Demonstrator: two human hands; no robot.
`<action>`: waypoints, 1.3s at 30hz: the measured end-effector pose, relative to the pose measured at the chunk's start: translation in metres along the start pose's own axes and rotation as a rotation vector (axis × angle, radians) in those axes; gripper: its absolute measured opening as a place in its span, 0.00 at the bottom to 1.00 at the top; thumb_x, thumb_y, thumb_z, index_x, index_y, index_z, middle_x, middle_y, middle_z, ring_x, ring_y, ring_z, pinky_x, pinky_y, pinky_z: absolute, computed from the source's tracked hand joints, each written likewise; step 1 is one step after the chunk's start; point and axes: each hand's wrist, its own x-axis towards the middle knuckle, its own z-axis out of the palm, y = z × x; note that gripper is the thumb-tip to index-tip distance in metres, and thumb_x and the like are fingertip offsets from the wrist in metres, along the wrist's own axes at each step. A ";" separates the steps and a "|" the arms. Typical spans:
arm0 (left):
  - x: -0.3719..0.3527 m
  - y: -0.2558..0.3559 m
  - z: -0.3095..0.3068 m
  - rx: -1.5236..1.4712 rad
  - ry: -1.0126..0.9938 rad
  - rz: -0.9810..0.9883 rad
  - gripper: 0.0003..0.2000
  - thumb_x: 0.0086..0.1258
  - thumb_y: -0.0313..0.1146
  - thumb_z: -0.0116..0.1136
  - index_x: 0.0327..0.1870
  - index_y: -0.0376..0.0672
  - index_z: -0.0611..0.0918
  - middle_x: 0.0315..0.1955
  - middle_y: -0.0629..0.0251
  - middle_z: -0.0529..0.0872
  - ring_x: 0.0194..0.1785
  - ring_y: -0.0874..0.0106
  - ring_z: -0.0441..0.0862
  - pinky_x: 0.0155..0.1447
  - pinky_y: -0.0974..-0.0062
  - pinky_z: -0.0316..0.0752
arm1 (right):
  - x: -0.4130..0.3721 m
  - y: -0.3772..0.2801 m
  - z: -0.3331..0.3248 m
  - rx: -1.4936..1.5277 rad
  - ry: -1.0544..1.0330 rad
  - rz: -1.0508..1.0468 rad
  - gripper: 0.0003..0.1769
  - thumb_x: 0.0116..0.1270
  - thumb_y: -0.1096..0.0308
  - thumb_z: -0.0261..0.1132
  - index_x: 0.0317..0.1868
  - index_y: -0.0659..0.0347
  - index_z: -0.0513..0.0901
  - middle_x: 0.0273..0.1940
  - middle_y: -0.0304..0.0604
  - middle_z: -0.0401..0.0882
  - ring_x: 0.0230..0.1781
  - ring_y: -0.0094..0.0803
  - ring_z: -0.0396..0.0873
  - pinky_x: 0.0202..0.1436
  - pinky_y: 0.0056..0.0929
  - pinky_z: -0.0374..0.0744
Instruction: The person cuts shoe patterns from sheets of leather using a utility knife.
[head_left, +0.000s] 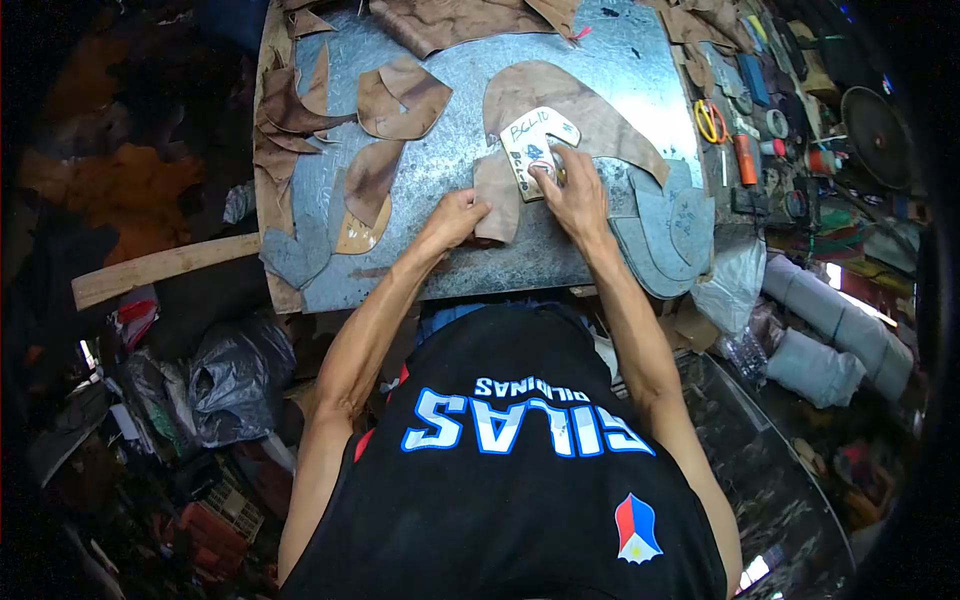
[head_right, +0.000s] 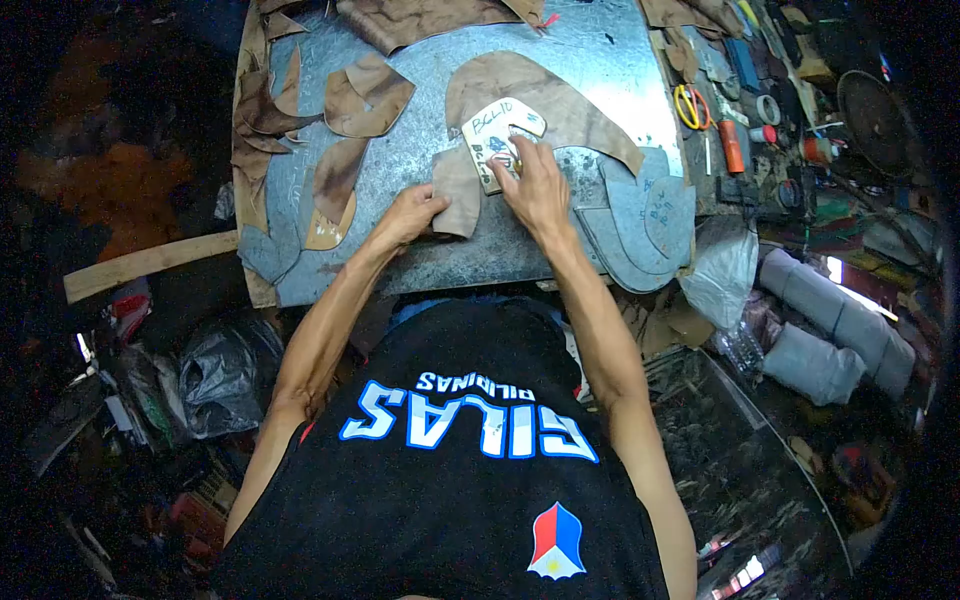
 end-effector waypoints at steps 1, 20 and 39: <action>-0.013 0.003 -0.012 0.040 -0.001 -0.025 0.20 0.67 0.31 0.63 0.60 0.38 0.78 0.34 0.63 0.87 0.33 0.76 0.82 0.41 0.71 0.84 | 0.008 -0.009 0.000 -0.071 -0.039 -0.019 0.28 0.62 0.52 0.73 0.59 0.56 0.79 0.48 0.54 0.81 0.44 0.47 0.84 0.47 0.44 0.81; 0.088 0.151 -0.187 0.322 0.458 0.487 0.28 0.72 0.28 0.61 0.70 0.33 0.64 0.45 0.55 0.88 0.48 0.73 0.85 0.54 0.79 0.78 | 0.051 0.034 0.020 -0.112 -0.031 -0.059 0.20 0.66 0.59 0.67 0.56 0.55 0.80 0.48 0.56 0.79 0.42 0.56 0.83 0.44 0.49 0.81; 0.082 0.126 -0.194 0.765 0.455 0.344 0.27 0.59 0.23 0.57 0.64 0.39 0.77 0.42 0.50 0.87 0.47 0.56 0.85 0.53 0.64 0.79 | 0.052 0.024 0.021 -0.174 -0.027 -0.040 0.16 0.68 0.61 0.65 0.54 0.55 0.80 0.45 0.55 0.79 0.41 0.53 0.83 0.43 0.48 0.81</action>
